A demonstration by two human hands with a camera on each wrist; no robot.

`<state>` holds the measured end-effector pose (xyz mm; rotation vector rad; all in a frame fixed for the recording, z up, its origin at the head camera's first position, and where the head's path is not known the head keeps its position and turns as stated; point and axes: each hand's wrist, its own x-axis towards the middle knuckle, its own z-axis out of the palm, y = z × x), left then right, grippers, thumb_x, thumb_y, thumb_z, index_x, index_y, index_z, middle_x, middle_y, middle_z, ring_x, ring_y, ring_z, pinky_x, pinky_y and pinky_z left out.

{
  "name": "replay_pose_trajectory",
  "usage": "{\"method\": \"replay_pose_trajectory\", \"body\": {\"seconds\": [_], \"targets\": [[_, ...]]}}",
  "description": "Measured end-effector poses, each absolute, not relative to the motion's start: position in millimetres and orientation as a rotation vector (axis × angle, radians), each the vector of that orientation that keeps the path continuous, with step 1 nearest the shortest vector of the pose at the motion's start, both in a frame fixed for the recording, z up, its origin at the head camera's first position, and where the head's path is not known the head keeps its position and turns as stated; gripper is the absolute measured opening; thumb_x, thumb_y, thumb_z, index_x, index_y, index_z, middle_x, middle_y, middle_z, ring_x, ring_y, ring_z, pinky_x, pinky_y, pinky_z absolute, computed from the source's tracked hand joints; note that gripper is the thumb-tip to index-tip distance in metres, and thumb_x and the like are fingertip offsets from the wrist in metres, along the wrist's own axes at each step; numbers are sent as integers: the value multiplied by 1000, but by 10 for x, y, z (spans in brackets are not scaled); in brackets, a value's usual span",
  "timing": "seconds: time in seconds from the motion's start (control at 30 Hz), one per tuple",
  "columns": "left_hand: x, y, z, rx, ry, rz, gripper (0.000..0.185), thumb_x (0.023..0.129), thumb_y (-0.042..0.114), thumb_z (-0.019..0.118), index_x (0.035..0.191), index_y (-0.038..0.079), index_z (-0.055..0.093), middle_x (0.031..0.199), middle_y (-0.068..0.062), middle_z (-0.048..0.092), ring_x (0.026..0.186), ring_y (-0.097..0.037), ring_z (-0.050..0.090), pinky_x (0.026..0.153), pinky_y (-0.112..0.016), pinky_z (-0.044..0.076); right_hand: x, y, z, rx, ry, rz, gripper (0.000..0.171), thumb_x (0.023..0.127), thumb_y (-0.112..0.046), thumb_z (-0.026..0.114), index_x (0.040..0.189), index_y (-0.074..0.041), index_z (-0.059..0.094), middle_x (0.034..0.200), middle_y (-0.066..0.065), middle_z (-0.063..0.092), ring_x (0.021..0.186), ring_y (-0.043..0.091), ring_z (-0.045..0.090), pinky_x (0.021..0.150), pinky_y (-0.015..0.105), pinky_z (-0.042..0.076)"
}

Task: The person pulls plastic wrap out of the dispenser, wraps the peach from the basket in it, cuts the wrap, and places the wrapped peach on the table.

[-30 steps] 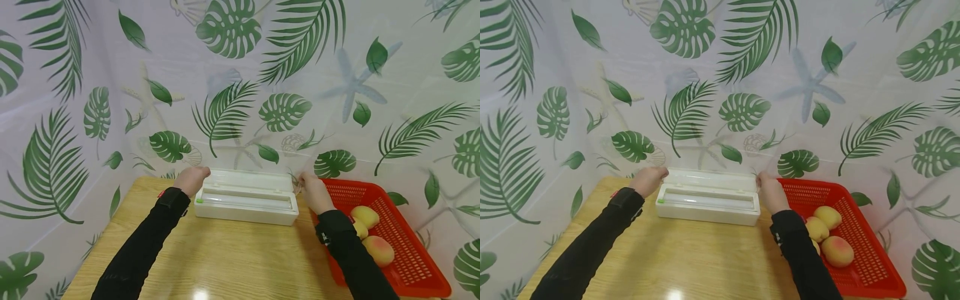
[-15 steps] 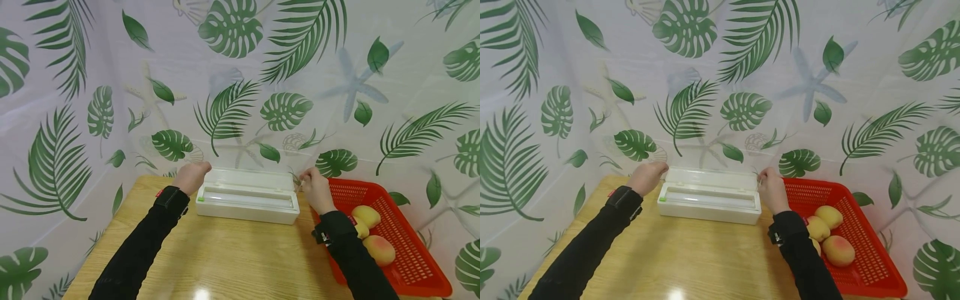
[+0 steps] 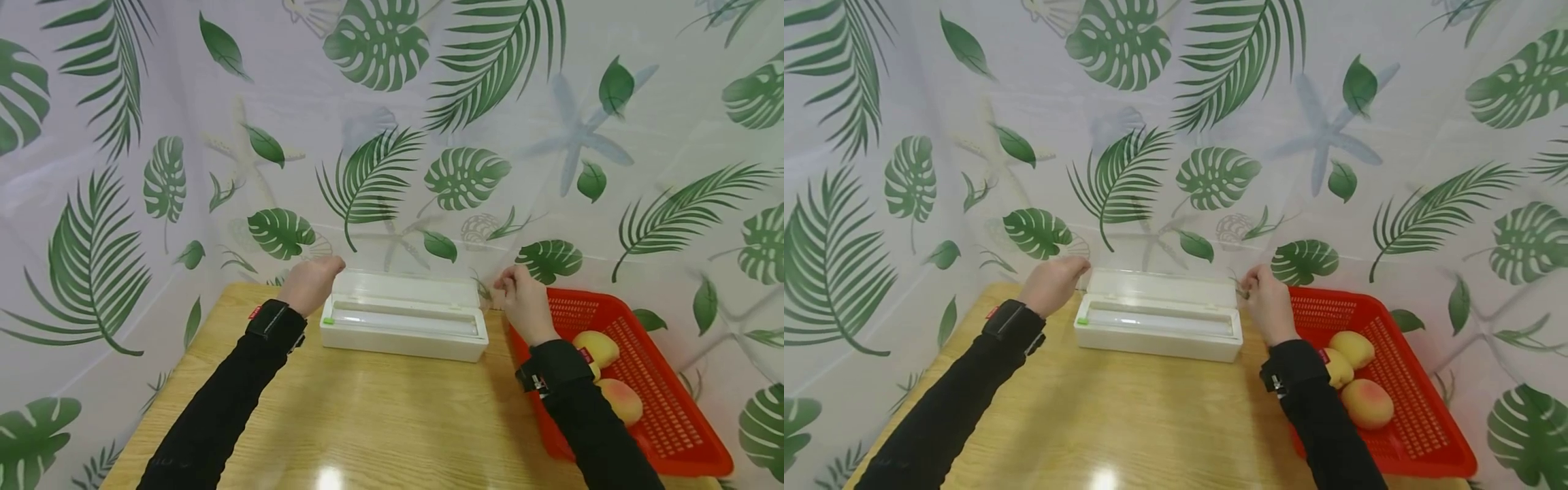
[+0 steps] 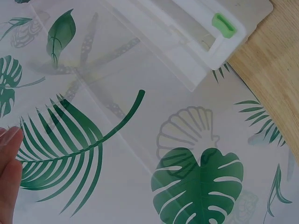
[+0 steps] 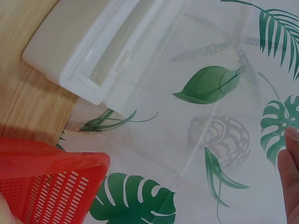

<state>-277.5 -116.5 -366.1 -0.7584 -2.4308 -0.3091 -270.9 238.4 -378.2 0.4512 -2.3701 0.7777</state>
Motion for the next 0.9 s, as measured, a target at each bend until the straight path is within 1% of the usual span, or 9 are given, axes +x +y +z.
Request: {"method": "replay_pose_trajectory", "body": {"seconds": [0.1,0.27,0.4,0.53,0.73,0.9], "targets": [[-2747,-1166,-3629,-757,-2422,-309,11,83,-5,56,91,0,60,83,-11,64,68,-21,62,60,-28,49,-2687,2379,-3749,465,-2357,763,4,89,7,44,89,2,45,77,15,59,60,26,54,49,31,40],[-2725,-1175,-3581,-776,-2378,-314,14,80,-10,56,90,0,59,83,-11,64,72,-22,62,61,-28,49,-2659,2378,-3720,453,-2341,766,5,89,8,43,89,3,46,78,15,60,57,23,52,49,28,38],[-2716,-1186,-3546,-800,-2318,-305,17,77,-13,57,88,0,59,81,-11,64,71,-22,61,60,-28,49,-2642,2383,-3704,464,-2284,750,6,87,9,45,89,4,47,76,15,61,54,22,53,45,25,38],[-2697,-1195,-3525,-815,-2297,-299,20,75,-14,59,89,0,60,83,-11,64,75,-21,62,63,-28,49,-2611,2388,-3681,480,-2229,735,8,86,10,45,88,4,49,76,15,61,54,22,53,44,22,37],[-2648,-1208,-3507,-803,-2294,-303,18,77,-12,58,92,0,60,87,-11,65,78,-21,62,67,-28,49,-2553,2397,-3645,512,-2176,734,9,85,12,46,87,4,50,76,14,61,58,25,56,46,17,37],[-2602,-1215,-3486,-820,-2240,-331,18,78,-12,57,92,-1,60,87,-12,65,80,-22,62,69,-29,49,-2507,2394,-3588,518,-2155,715,8,85,11,47,87,3,49,75,14,62,62,26,57,50,19,40]]}}
